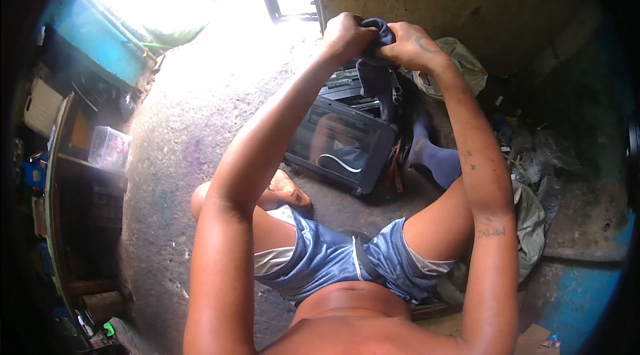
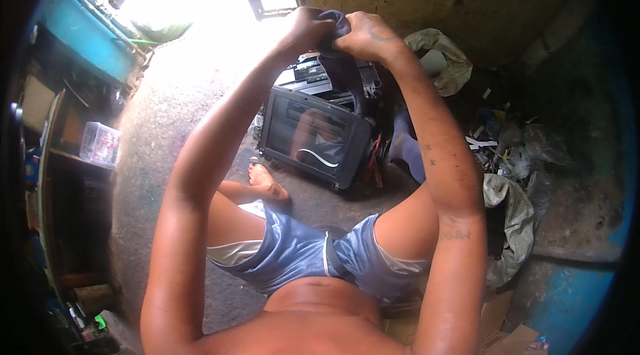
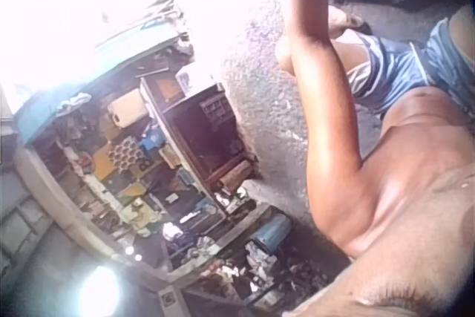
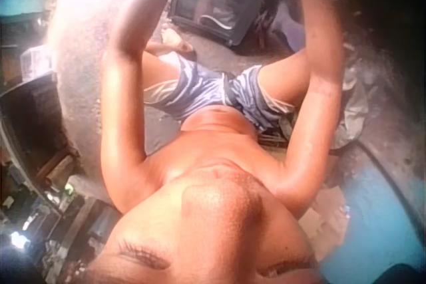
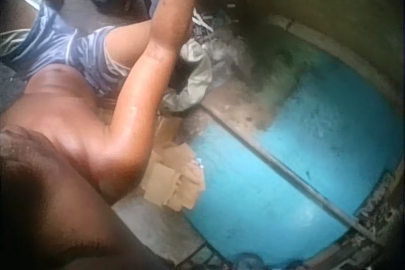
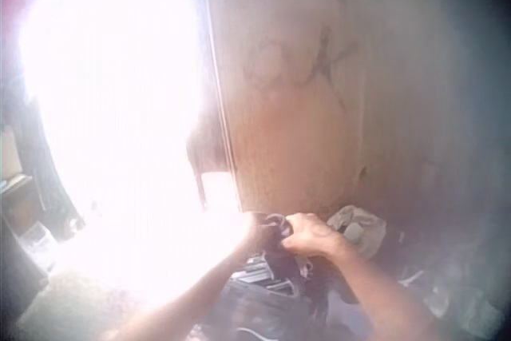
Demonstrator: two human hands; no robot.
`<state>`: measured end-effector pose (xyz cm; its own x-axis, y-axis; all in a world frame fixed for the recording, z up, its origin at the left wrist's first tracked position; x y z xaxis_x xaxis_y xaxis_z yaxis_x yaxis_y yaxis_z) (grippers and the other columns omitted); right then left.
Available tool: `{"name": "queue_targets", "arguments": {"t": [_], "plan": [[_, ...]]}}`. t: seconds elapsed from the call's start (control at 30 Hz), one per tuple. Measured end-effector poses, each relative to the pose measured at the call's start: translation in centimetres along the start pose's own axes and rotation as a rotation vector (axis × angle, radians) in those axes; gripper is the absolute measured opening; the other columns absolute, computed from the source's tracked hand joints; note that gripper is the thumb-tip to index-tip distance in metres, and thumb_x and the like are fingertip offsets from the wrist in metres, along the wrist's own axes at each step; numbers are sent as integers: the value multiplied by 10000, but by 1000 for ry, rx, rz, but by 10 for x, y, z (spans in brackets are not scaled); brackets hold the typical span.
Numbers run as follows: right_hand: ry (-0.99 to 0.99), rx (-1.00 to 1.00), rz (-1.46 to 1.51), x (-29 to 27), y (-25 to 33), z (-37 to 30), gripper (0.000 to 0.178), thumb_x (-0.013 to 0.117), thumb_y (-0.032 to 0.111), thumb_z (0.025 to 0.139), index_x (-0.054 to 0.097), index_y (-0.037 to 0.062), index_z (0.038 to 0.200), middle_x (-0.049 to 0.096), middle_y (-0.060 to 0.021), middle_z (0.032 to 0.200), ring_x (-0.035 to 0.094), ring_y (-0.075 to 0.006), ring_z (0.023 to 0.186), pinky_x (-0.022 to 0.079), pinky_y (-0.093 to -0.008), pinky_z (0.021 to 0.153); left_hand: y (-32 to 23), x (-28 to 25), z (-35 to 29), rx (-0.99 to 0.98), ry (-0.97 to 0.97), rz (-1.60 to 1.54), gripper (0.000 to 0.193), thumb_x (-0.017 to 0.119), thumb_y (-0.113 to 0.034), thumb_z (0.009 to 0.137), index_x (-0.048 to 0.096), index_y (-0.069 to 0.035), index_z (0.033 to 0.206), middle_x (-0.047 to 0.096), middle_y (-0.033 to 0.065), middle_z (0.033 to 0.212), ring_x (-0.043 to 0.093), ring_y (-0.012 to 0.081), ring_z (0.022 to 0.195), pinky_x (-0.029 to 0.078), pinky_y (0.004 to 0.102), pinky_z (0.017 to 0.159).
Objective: The person sits on the floor and disassembles a black plastic electronic housing. They use a screwdriver to remove screws and a hammer to pry apart sections, separating the casing into multiple pieces.
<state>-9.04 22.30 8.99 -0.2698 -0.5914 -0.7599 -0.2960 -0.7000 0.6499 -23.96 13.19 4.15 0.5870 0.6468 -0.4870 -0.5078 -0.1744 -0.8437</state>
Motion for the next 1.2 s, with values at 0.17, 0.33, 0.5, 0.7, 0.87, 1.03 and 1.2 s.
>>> {"name": "queue_targets", "arguments": {"t": [0.17, 0.33, 0.5, 0.7, 0.87, 1.03, 1.2], "plan": [[-185, 253, 410, 0, -32, 20, 257, 622, 55, 843, 734, -2, 1067, 742, -117, 910, 729, -194, 855, 626, -384, 713, 19, 5, 19, 192, 51, 574, 222, 729, -213, 825, 772, -16, 918, 747, 215, 859, 746, 353, 840, 587, 439, 783], [-207, 239, 1533, 1, -71, 15, 378, 477, 20, 860, 653, -16, 1193, 607, -29, 795, 597, -156, 657, 504, -286, 506, 74, 4, 17, 246, 127, 477, 166, 673, -44, 876, 727, -20, 1031, 747, 175, 954, 731, 270, 880, 579, 423, 745], [-449, 10, 1561, -50, -95, -18, 358, 455, 26, 873, 622, 3, 1189, 486, 16, 732, 344, -54, 531, 244, -201, 403, 145, -57, -13, -9, 208, 271, 242, 680, -38, 840, 677, -14, 1081, 719, 142, 978, 705, 230, 883, 586, 352, 741], [-76, -20, 474, 58, -29, 2, 491, 797, 364, 841, 677, 14, 1164, 721, -107, 980, 653, -155, 781, 548, -302, 647, 108, -40, -11, -34, 140, 19, 226, 767, -60, 784, 693, -18, 993, 721, 114, 948, 683, 183, 824, 575, 333, 729], [-76, -22, 350, 85, -19, 29, 373, 867, 285, 784, 716, 32, 1014, 763, -130, 935, 742, -269, 862, 569, -358, 797, 44, -37, -5, 323, 183, 232, 226, 826, -82, 771, 704, -52, 960, 719, 80, 918, 679, 183, 808, 560, 331, 707], [-313, -60, -230, 68, -38, 38, 93, 676, 52, 851, 684, 84, 938, 735, -156, 877, 733, -348, 912, 545, -463, 812, 31, -55, -16, 354, 213, 809, 181, 772, -33, 770, 696, -48, 934, 720, 133, 882, 696, 225, 797, 559, 401, 705], [-303, -49, -306, 80, -51, 38, 196, 612, 28, 872, 680, 83, 1048, 725, -203, 1040, 710, -415, 968, 555, -469, 858, 44, -46, -25, -266, 121, -139, 243, 733, -97, 866, 688, -52, 1101, 718, 122, 1022, 695, 184, 903, 568, 343, 823]]}}
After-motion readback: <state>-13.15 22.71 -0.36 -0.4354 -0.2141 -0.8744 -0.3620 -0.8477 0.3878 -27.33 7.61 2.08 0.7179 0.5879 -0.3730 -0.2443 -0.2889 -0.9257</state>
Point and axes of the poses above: each hand's wrist, its own z-axis towards the middle knuckle, its own x-axis out of the palm, y = z × x, the point moved 2 cm from there along z, towards the middle knuckle
